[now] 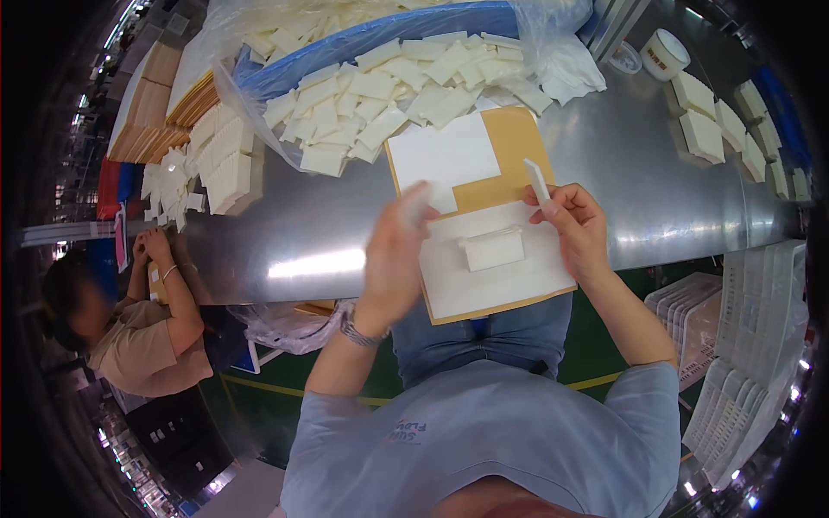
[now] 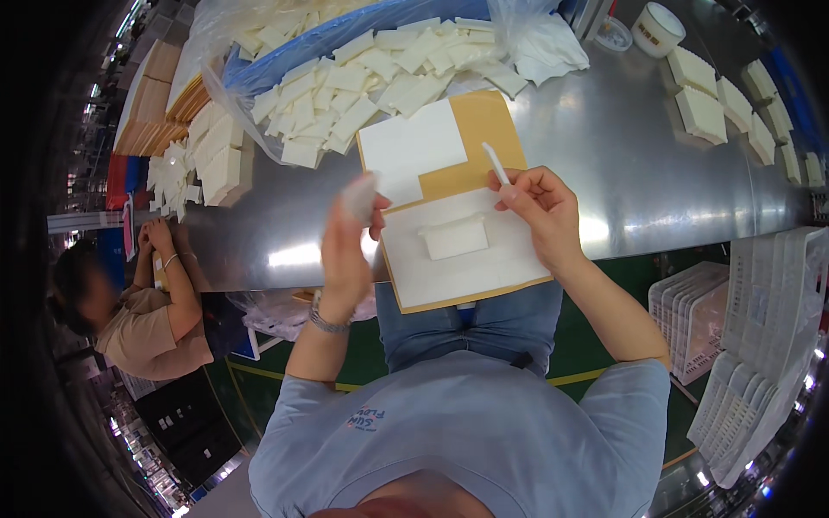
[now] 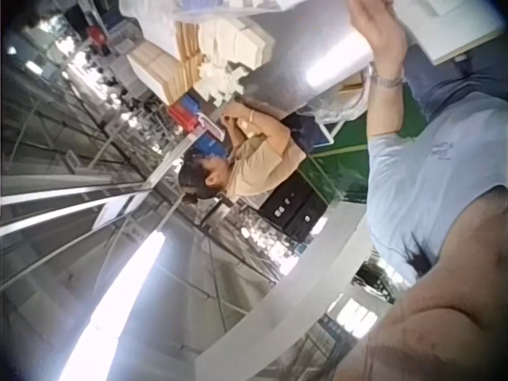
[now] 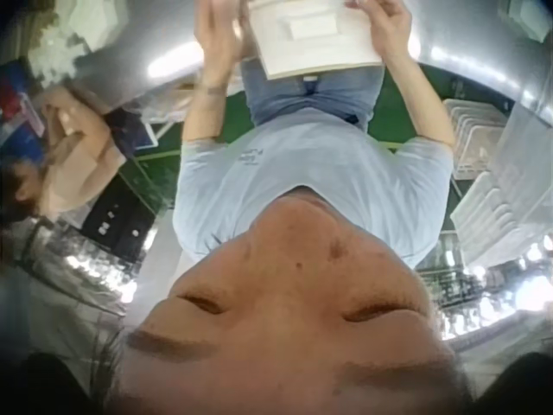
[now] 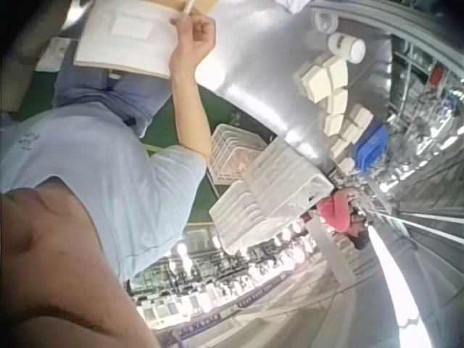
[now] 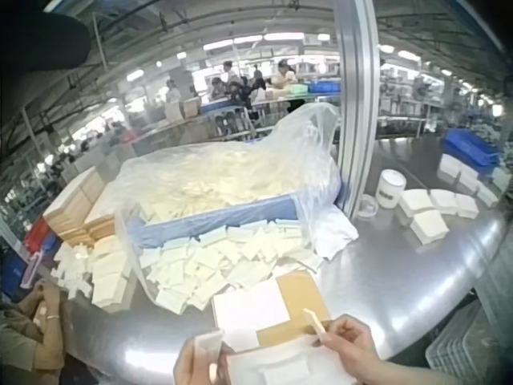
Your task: The recorder is manually picking up small white components from a bin and arranging them onto a cardboard jig at an assembly station.
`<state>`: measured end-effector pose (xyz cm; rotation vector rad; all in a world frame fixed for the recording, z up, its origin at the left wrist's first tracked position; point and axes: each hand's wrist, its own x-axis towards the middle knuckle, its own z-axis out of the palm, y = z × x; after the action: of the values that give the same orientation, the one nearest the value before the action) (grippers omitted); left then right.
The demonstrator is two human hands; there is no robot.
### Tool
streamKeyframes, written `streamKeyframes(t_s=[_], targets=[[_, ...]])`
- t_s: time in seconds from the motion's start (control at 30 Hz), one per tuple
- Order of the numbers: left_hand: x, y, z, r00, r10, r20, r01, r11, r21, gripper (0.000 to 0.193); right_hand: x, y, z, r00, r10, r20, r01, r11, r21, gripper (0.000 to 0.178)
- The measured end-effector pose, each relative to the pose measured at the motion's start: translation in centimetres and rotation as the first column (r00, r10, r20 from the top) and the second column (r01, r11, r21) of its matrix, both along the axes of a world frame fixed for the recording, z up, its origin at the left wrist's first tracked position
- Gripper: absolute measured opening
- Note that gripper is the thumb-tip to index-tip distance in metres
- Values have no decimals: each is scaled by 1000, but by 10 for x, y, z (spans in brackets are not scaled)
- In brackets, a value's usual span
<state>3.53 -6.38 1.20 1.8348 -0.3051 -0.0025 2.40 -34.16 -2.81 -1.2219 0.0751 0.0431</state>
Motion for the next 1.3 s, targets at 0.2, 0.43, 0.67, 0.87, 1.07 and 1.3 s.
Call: streamKeyframes(t_s=[0.2, 0.43, 0.67, 0.87, 1.07, 1.3], targets=[[-20, -35, 1, 837, -331, 437, 158, 909, 386, 43, 0, -1, -1, 1000, -12, 5, 12, 1000, -16, 12], [-18, -38, -13, 797, -388, 463, 171, 880, 444, 36, -1, 4, 0, 997, -62, -34, 62, 998, -12, 14], [-27, -27, -29, 920, -265, 287, 220, 959, 181, 31, -15, 5, 4, 977, -21, 211, 43, 994, -100, 25], [-29, -25, -40, 970, -188, 152, 189, 982, 5, 56, -26, 14, 25, 750, 356, 558, 164, 717, -678, 49], [-27, -24, -37, 958, -224, 178, 209, 973, 99, 63, -22, 18, 22, 764, 351, 542, 166, 704, -691, 47], [-27, -21, -36, 959, -227, 167, 211, 971, 112, 64, -21, 14, 25, 737, 414, 534, 133, 686, -715, 50]])
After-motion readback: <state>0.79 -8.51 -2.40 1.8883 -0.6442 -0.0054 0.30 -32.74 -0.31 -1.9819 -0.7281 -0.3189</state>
